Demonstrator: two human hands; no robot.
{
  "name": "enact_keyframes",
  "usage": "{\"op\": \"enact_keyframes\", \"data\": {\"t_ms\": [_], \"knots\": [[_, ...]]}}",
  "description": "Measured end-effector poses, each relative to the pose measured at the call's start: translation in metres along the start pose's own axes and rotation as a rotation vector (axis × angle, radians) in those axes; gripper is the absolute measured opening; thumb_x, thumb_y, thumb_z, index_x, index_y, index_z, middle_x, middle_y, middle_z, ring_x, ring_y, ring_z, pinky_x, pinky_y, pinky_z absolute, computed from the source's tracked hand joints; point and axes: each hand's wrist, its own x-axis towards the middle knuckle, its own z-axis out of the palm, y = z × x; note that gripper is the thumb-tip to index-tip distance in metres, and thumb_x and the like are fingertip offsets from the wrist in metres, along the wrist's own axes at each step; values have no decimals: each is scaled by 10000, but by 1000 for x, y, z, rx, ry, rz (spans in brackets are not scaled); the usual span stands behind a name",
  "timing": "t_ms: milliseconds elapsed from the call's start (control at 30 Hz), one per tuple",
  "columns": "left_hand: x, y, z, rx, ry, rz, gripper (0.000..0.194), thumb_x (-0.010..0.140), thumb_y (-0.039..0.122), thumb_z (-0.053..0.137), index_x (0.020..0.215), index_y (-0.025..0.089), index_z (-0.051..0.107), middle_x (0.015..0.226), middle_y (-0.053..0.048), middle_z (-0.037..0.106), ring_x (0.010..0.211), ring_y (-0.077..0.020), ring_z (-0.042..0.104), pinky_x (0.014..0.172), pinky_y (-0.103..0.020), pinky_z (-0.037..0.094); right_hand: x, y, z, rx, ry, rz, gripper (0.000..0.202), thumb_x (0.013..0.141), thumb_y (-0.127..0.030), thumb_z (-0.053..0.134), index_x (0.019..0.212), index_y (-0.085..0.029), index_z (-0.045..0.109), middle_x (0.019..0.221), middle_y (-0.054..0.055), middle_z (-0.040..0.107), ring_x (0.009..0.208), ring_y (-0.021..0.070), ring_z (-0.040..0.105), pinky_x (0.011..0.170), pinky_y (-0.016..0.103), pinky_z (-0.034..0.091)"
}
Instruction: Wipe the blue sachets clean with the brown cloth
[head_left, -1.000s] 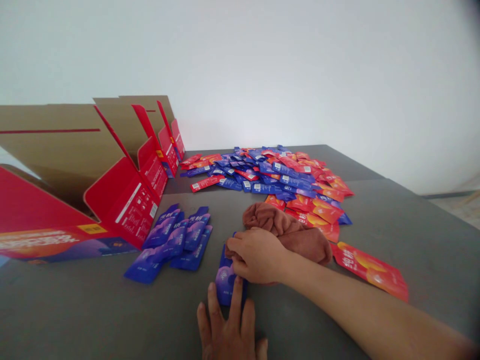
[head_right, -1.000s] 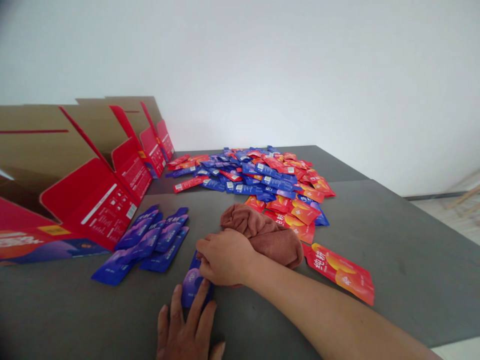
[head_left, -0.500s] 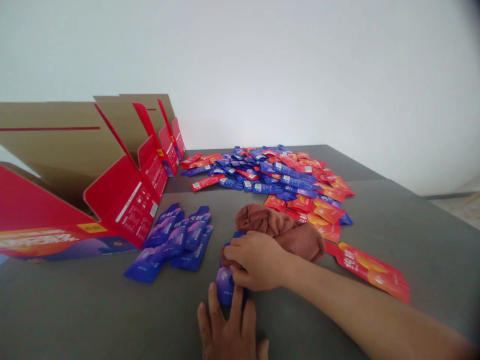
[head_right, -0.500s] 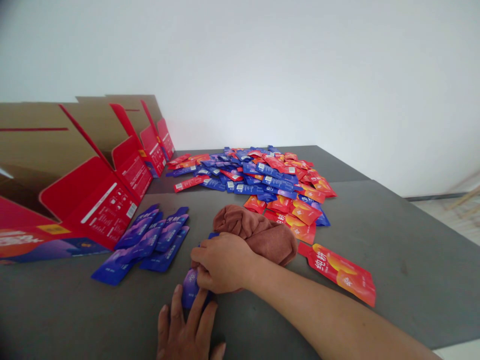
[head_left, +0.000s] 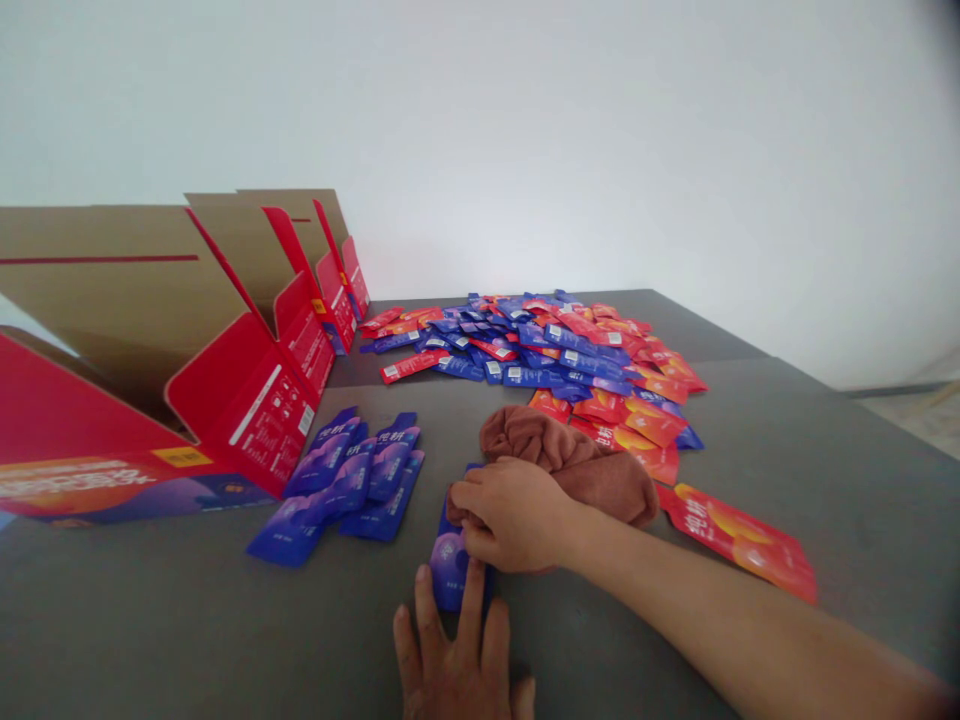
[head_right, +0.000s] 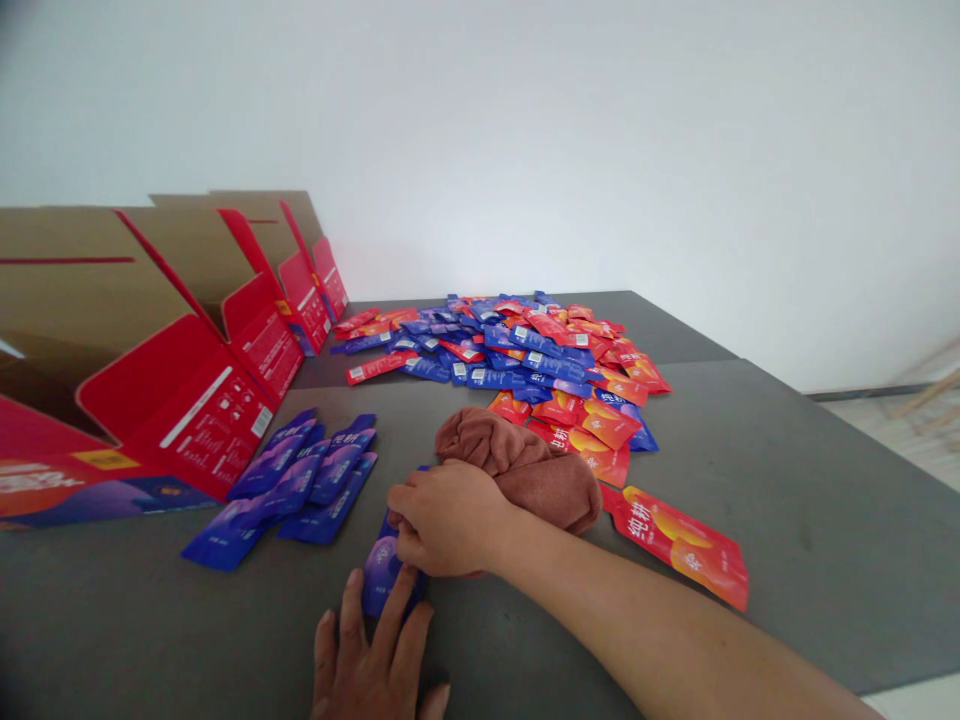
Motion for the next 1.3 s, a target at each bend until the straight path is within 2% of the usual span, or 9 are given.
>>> {"op": "enact_keyframes", "data": {"t_ms": [433, 867, 933, 1167, 1300], "knots": [[-1, 1, 3, -29, 3, -14, 456, 556, 265, 643, 1012, 255, 630, 1193, -58, 578, 1176, -497, 371, 876, -649, 382, -1, -4, 6, 6, 38, -71, 206, 793, -282, 442, 899, -198, 598, 837, 30, 639, 757, 185, 577, 652, 311, 345], [0, -1, 0, -8, 14, 17, 456, 541, 238, 624, 997, 246, 626, 1286, -63, 530, 1174, -500, 358, 844, -648, 394, 2, -1, 5, -56, 39, 186, 221, 816, -269, 404, 903, -196, 593, 880, 54, 646, 762, 197, 588, 664, 303, 371], [0, -1, 0, -13, 12, 14, 458, 548, 243, 624, 1006, 250, 625, 1287, -63, 528, 1182, -499, 351, 848, -645, 392, 1, 0, 3, -50, 24, 160, 222, 814, -271, 412, 911, -192, 596, 894, 59, 646, 777, 197, 589, 681, 304, 375], [-1, -1, 3, -13, 30, 18, 481, 538, 235, 631, 1019, 247, 633, 1207, -76, 575, 1153, -512, 379, 842, -659, 390, -1, 0, 2, 32, -14, -93, 217, 789, -290, 452, 910, -195, 605, 857, 38, 647, 776, 187, 590, 674, 300, 376], [-1, -1, 3, -1, 33, 25, 504, 522, 230, 631, 1026, 241, 632, 1186, -81, 584, 1146, -517, 380, 831, -657, 399, -1, -2, 4, 56, 10, -114, 203, 783, -286, 451, 886, -198, 602, 848, 35, 647, 768, 187, 586, 675, 300, 372]]}}
